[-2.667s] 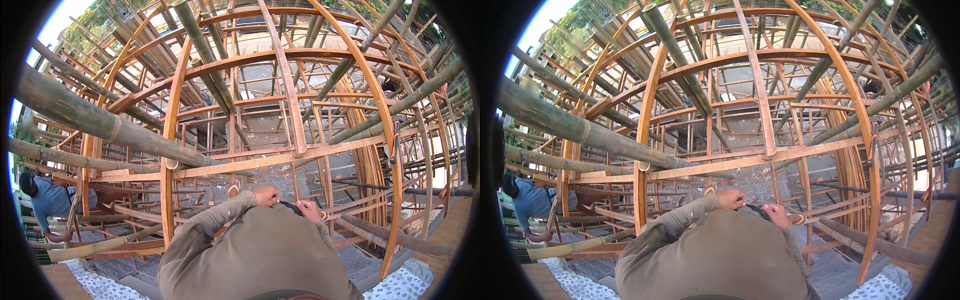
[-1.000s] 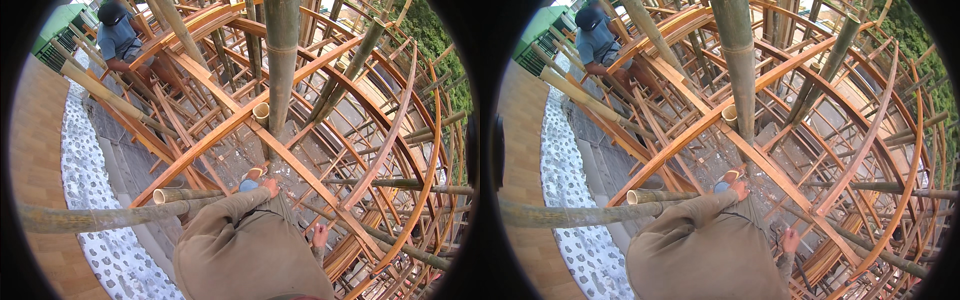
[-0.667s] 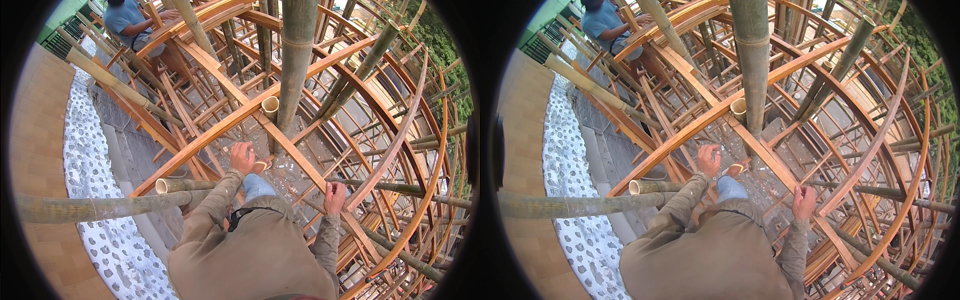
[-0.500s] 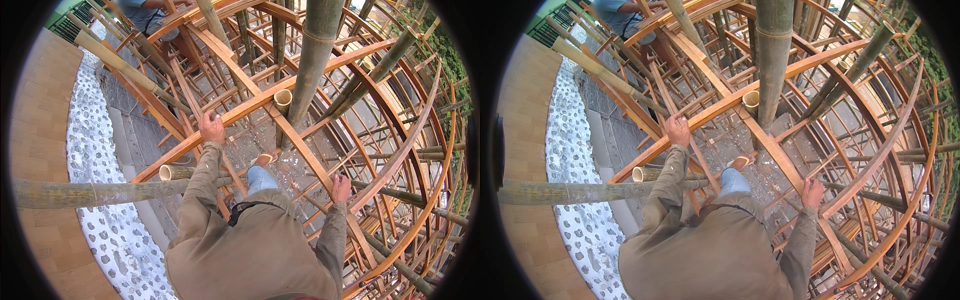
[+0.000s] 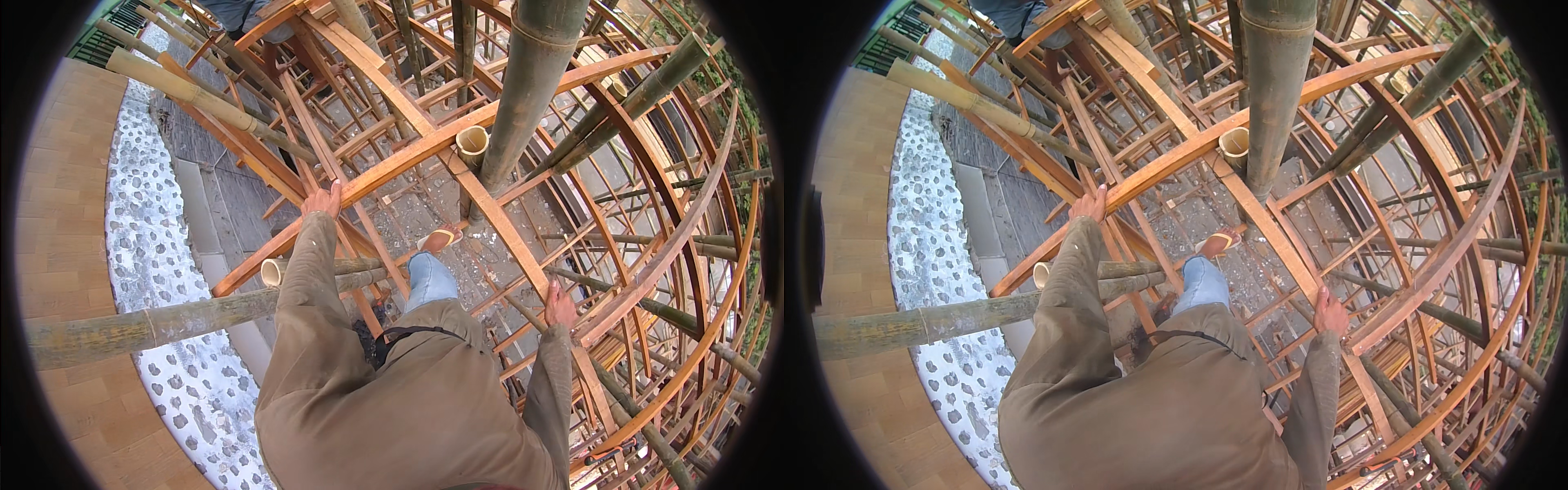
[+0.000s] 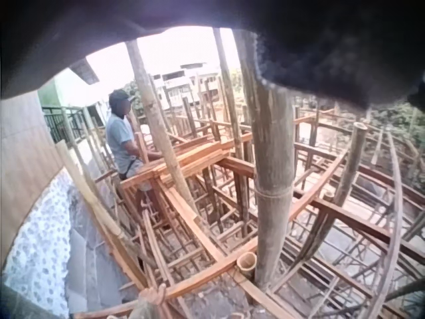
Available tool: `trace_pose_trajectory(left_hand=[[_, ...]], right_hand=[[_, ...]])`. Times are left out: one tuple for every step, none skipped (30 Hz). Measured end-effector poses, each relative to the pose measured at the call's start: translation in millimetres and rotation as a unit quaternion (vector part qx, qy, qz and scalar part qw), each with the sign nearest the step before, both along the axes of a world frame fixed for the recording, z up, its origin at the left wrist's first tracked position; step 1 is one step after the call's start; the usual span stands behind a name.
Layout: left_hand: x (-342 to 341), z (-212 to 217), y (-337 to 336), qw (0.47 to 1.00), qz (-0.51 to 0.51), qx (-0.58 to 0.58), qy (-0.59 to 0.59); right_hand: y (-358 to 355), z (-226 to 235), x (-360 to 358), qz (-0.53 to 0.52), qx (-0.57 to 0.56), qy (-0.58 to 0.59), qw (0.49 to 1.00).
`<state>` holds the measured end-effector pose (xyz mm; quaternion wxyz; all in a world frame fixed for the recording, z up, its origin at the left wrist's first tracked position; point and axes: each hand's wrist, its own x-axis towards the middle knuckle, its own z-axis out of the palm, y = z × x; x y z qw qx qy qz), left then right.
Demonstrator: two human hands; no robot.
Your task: The person uses a hammer to secure wooden planks onto a bamboo scaffolding structure. They repeatedly position planks and strike them to fasten them in place, working on the framework of the scaffolding.
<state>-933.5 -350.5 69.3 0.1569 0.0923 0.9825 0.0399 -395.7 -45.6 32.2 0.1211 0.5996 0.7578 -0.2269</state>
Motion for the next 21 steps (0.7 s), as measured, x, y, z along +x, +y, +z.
trace_pose_trajectory(left_hand=[[2.4, 0.9, -0.9, 1.0, 0.004, 0.0, 0.0], [3.5, 2.3, -1.8, 1.0, -0.004, 0.008, 0.009], [5.0, 2.7, -1.8, 1.0, -0.005, 0.01, 0.007], [6.6, 3.2, -3.0, 1.0, 0.003, 0.016, 0.019], [9.2, 2.9, -3.6, 1.0, 0.01, 0.01, 0.02], [10.0, 2.5, -2.9, 1.0, 0.014, 0.005, 0.024], [10.4, 2.3, -3.7, 1.0, 0.021, 0.01, 0.02], [7.9, 2.5, -2.7, 1.0, 0.021, 0.011, -0.002], [7.1, 2.4, -2.6, 1.0, 0.02, 0.02, -0.012], [6.3, 2.6, -2.4, 1.0, 0.021, 0.013, -0.015], [5.7, 3.0, -2.5, 1.0, 0.017, 0.01, -0.008], [5.4, 3.6, -2.5, 1.0, 0.011, 0.008, -0.003], [5.0, 4.3, -2.5, 1.0, 0.008, 0.007, -0.006], [4.4, 5.3, -2.3, 1.0, 0.01, 0.008, -0.001], [4.0, 6.4, -2.6, 1.0, 0.008, 0.005, -0.006], [4.0, 6.9, -1.5, 1.0, 0.003, 0.004, -0.014], [2.8, 8.1, -1.2, 0.999, -0.001, 0.005, -0.039], [2.4, 8.6, 0.0, 0.999, 0.0, -0.005, -0.045], [1.5, 9.0, 0.5, 0.999, 0.001, -0.014, -0.046], [0.5, 8.7, 1.4, 0.999, 0.003, -0.022, -0.045], [-0.5, 7.9, 2.0, 0.999, -0.002, -0.013, -0.037]], right_hand=[[0.6, -2.3, 0.7, -0.003, 0.004, 0.01, 1.0], [1.0, -5.3, 1.1, 0.0, 0.004, 0.018, 1.0], [2.2, -7.9, 2.4, 0.01, -0.003, 0.005, 1.0], [4.8, -10.7, 3.0, 0.026, -0.01, -0.008, 1.0], [6.5, -13.0, 4.4, 0.044, -0.009, -0.015, 0.999], [9.2, -15.4, 4.2, 0.068, -0.004, -0.026, 0.997], [10.5, -17.1, 5.3, 0.093, 0.011, -0.031, 0.995], [12.5, -18.6, 5.2, 0.107, 0.03, -0.061, 0.992], [12.2, -20.4, 5.1, 0.057, 0.013, -0.042, 0.997], [13.3, -21.5, 4.6, 0.053, 0.016, -0.007, 0.998], [12.3, -22.5, 4.4, 0.04, 0.014, 0.014, 0.999], [11.5, -22.7, 4.6, 0.024, 0.007, 0.022, 0.999], [10.6, -23.1, 4.4, 0.029, 0.013, 0.031, 0.999], [10.3, -23.4, 4.3, 0.032, 0.014, 0.029, 0.999], [9.8, -23.5, 4.4, 0.032, 0.015, 0.025, 0.999], [9.8, -23.2, 4.6, 0.024, 0.025, 0.019, 0.999], [9.9, -22.9, 4.7, 0.024, 0.019, 0.019, 0.999], [10.1, -23.1, 4.0, 0.013, 0.026, 0.018, 0.999], [10.3, -22.6, 4.1, 0.013, 0.026, 0.007, 1.0], [10.7, -22.7, 3.3, 0.008, 0.031, -0.004, 0.999], [10.8, -22.5, 3.1, 0.006, 0.035, -0.003, 0.999]])
